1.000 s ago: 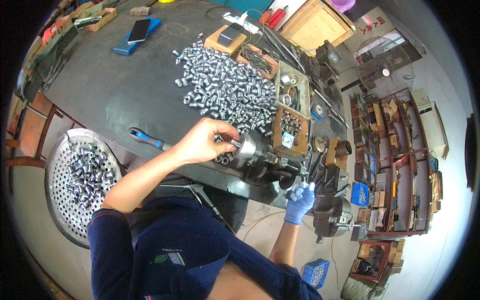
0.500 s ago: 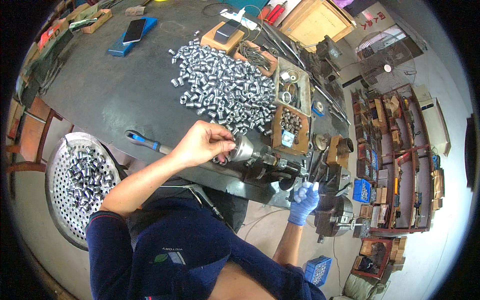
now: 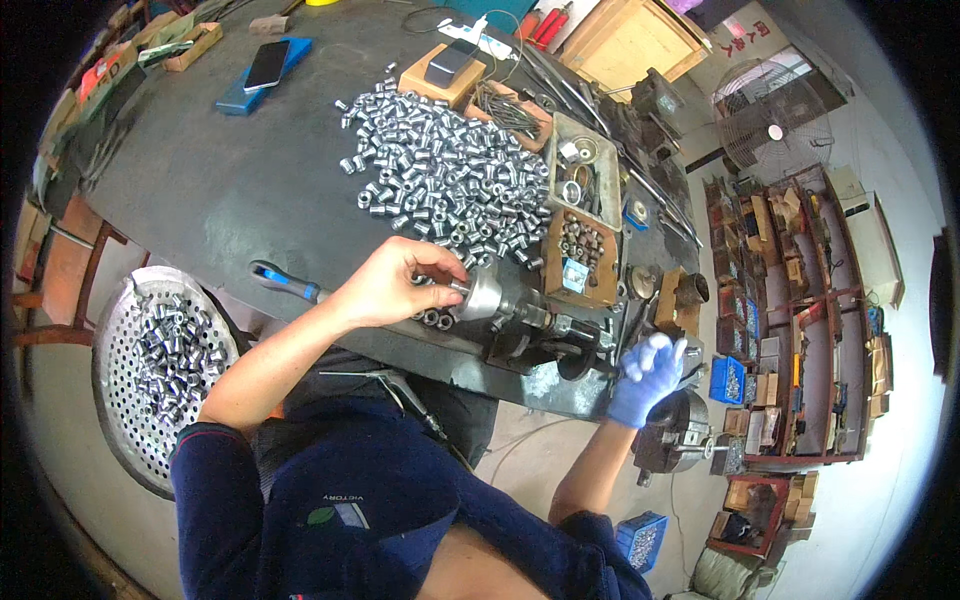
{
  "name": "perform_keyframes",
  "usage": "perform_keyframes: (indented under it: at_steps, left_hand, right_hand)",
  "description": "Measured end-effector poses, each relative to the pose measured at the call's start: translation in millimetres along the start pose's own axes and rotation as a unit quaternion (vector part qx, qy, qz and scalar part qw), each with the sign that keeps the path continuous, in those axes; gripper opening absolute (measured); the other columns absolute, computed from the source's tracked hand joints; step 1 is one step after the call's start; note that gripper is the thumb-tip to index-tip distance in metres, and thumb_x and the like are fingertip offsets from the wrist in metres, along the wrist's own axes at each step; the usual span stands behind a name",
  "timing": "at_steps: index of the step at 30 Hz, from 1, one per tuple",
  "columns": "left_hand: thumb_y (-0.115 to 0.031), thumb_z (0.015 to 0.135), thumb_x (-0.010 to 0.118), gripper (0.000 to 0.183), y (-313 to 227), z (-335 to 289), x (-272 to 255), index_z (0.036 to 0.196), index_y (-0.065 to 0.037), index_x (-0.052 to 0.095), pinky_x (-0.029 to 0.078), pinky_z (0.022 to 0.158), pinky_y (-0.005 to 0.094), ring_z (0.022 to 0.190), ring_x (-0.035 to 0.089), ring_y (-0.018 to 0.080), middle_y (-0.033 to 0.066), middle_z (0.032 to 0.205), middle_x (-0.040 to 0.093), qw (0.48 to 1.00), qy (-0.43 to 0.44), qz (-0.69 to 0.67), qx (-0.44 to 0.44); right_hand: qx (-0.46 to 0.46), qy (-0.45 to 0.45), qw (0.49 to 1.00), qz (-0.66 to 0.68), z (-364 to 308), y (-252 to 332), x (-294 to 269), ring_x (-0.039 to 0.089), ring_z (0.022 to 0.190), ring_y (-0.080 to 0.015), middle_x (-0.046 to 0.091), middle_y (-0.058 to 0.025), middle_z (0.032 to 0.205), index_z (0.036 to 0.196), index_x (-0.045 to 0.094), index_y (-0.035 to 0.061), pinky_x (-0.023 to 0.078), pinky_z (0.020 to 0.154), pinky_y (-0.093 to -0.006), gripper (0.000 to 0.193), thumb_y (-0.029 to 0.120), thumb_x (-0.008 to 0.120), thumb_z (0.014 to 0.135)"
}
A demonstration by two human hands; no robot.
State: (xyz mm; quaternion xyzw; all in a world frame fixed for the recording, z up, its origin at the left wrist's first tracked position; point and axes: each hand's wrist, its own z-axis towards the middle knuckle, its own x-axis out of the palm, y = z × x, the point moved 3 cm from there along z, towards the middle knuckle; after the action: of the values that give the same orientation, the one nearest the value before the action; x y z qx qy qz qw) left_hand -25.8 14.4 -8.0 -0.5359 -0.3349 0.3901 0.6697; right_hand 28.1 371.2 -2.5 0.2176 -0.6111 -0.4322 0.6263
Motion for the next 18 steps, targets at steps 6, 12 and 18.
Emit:
perform_keyframes:
  at_steps: [6, 12, 18]
  left_hand:
    - [0.001, 0.074, 0.065, 0.018, 2, -3, 1, 0.092, 0.003, 0.062, 0.048, 0.069, 0.0251, 0.076, 0.058, 0.0105, 0.0064, 0.081, 0.063, 1.0, -0.015, -0.001, -0.026]
    - [0.001, 0.072, 0.066, 0.021, -1, 0, 4, 0.092, 0.002, 0.062, 0.047, 0.072, 0.0249, 0.077, 0.059, 0.011, 0.0061, 0.081, 0.063, 1.0, -0.008, -0.003, -0.017]
    - [0.004, 0.072, 0.065, 0.02, 0, -1, 5, 0.091, 0.003, 0.061, 0.047, 0.07, 0.0255, 0.075, 0.058, 0.0108, 0.0069, 0.079, 0.063, 1.0, -0.024, -0.002, -0.013]
  right_hand:
    - [0.105, 0.097, 0.967, 0.211, 66, -37, -32, 0.035, 0.038, -0.0097, 0.046, -0.0038, 0.052, 0.078, 0.058, -0.0024, 0.029, 0.032, -0.0219, 0.045, 0.038, 0.043, 0.089]
    - [0.064, -0.032, 0.997, -0.016, 57, -85, -84, 0.052, 0.049, -0.0155, 0.058, -0.0073, 0.059, 0.078, 0.06, 0.0, 0.042, 0.046, -0.0253, 0.041, 0.038, 0.048, 0.088]
    - [0.069, -0.182, 0.981, -0.011, -17, -86, -67, 0.052, 0.05, -0.0115, 0.059, -0.0057, 0.065, 0.082, 0.059, 0.0026, 0.04, 0.042, -0.0213, 0.034, 0.035, 0.051, 0.086]
